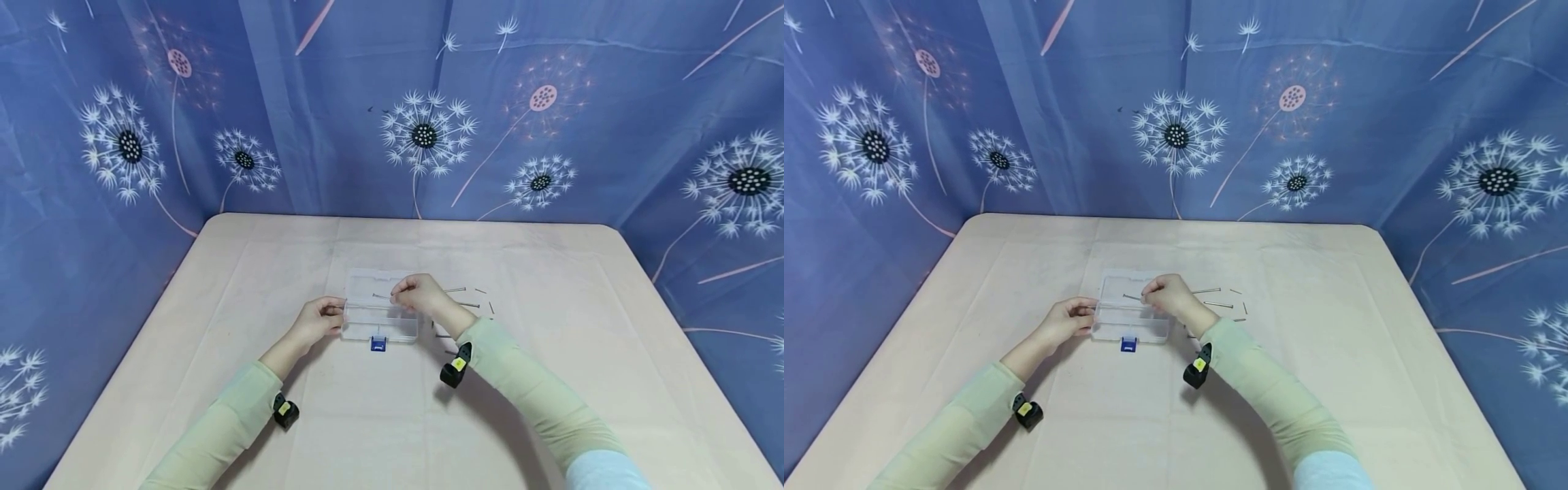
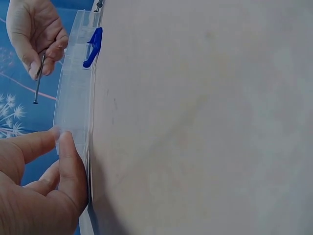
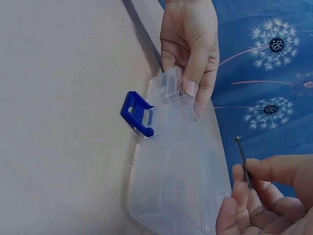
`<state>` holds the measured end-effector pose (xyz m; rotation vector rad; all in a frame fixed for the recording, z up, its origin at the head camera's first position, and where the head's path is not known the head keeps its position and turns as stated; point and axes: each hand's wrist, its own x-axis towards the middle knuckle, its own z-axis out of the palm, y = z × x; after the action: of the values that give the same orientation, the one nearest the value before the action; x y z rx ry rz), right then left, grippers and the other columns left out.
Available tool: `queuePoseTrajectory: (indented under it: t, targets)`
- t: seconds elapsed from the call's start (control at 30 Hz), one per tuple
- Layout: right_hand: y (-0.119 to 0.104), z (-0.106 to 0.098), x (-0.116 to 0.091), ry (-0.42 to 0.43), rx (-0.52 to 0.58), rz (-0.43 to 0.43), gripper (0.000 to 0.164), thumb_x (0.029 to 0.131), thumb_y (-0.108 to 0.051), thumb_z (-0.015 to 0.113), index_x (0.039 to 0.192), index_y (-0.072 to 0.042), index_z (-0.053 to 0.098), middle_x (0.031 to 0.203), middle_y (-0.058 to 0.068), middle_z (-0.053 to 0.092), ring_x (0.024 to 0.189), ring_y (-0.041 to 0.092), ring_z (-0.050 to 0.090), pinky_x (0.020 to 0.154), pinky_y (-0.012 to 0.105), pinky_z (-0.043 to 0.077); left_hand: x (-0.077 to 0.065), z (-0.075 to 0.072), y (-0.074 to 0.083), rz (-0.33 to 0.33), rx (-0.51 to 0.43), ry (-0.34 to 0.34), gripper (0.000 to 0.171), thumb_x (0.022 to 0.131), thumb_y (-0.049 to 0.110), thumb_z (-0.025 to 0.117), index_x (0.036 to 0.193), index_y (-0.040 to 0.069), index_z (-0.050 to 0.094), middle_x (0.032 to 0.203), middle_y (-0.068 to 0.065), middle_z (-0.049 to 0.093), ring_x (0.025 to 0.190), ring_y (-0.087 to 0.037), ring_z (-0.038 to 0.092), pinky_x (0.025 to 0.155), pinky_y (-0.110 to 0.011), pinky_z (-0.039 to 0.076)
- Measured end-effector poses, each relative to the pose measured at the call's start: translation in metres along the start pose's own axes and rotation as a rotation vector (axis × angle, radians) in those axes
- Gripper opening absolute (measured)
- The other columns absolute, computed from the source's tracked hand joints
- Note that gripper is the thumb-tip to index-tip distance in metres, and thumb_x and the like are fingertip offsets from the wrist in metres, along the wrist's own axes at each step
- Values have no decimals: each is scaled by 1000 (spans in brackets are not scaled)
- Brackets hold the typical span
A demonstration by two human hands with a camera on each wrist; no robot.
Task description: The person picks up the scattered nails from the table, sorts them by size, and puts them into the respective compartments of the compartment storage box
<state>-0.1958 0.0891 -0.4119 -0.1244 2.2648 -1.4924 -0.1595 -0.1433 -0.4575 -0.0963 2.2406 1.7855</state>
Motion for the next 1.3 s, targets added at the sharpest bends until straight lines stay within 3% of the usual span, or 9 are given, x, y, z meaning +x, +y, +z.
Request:
queuePoseTrajectory:
  t: [0.37,0.63,0.8,1.03,1.23,1.3]
  targets:
    - [3,4,2,-10,45,8,13,87,3,56,97,9,63,84,11,65,62,11,48,57,23,44,-2,0,2,-5,-2,-17,38,90,-5,54,128,-11,50,99,-14,55,74,-7,54,62,-15,54]
    - [4,-3,-3,8,-4,-10,16,88,-2,60,101,7,63,90,17,66,74,22,62,69,31,58,-2,0,2,-2,-16,-21,37,90,-5,54,127,-12,51,97,-11,55,75,-6,53,63,-14,54]
    - [3,-18,-7,50,-29,-76,19,89,-5,61,103,8,63,86,10,64,73,20,60,69,32,57,-2,0,2,-8,-30,-23,38,90,-5,55,128,-11,50,97,-10,55,75,-6,54,62,-13,54]
    - [-6,-39,-19,161,-31,-198,20,88,-2,60,102,12,62,86,18,66,67,8,55,66,26,55,-2,-1,1,-16,-40,-4,39,89,-5,55,128,-11,51,97,-8,55,73,-5,55,62,-13,54]
    - [1,-51,-25,236,-51,-210,21,90,-6,60,103,9,64,85,12,65,75,20,60,71,37,57,-3,-1,-3,-26,-48,-15,40,89,-5,55,129,-11,50,99,-9,54,75,-6,55,63,-13,54]
    - [4,-55,-27,270,-56,-224,21,90,-5,60,103,10,64,85,13,65,74,19,59,69,33,56,-3,-1,-5,-29,-43,-19,40,90,-4,54,129,-10,50,100,-10,54,76,-6,55,64,-13,55]
